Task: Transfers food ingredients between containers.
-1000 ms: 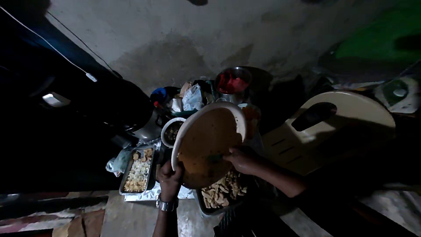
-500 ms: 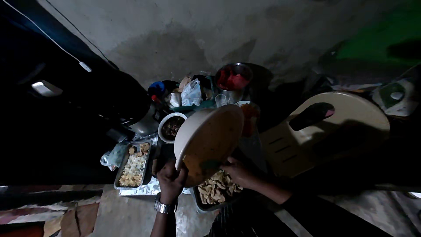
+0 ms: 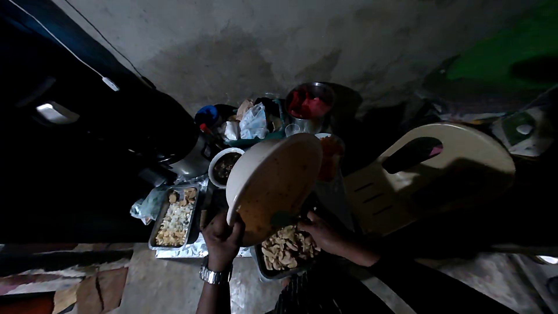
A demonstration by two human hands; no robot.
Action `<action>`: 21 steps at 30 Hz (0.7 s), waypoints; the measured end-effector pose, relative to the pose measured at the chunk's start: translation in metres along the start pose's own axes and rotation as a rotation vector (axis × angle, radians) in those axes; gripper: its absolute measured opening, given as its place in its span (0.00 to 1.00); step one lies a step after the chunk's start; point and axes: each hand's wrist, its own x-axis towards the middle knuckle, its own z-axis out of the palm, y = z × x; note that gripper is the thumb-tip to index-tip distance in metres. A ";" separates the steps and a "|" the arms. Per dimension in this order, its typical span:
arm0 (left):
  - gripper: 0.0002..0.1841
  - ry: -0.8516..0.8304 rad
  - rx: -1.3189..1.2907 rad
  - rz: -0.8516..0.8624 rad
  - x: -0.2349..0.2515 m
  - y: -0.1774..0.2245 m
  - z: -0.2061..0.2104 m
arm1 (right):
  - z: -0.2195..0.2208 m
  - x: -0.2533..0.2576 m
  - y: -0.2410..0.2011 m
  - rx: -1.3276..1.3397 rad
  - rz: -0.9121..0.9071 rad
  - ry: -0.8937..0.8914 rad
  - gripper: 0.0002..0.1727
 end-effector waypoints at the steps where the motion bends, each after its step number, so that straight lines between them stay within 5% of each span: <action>1: 0.06 -0.002 -0.003 0.001 0.001 0.000 -0.001 | 0.003 -0.005 0.008 -0.006 0.013 -0.016 0.31; 4: 0.06 -0.028 -0.004 -0.029 0.000 -0.003 -0.002 | 0.008 -0.014 0.024 0.010 0.050 0.011 0.36; 9: 0.05 -0.033 -0.004 -0.037 0.003 -0.002 0.001 | -0.002 -0.005 -0.025 0.165 -0.130 0.165 0.30; 12: 0.07 -0.024 -0.011 -0.030 0.007 0.000 0.001 | 0.009 -0.008 -0.017 0.160 -0.167 0.055 0.31; 16: 0.08 -0.022 0.004 0.006 0.008 -0.003 -0.002 | 0.024 -0.016 0.024 0.079 0.027 -0.059 0.33; 21: 0.05 -0.002 0.008 -0.028 0.005 0.000 -0.001 | 0.020 -0.012 0.009 0.047 -0.091 0.126 0.34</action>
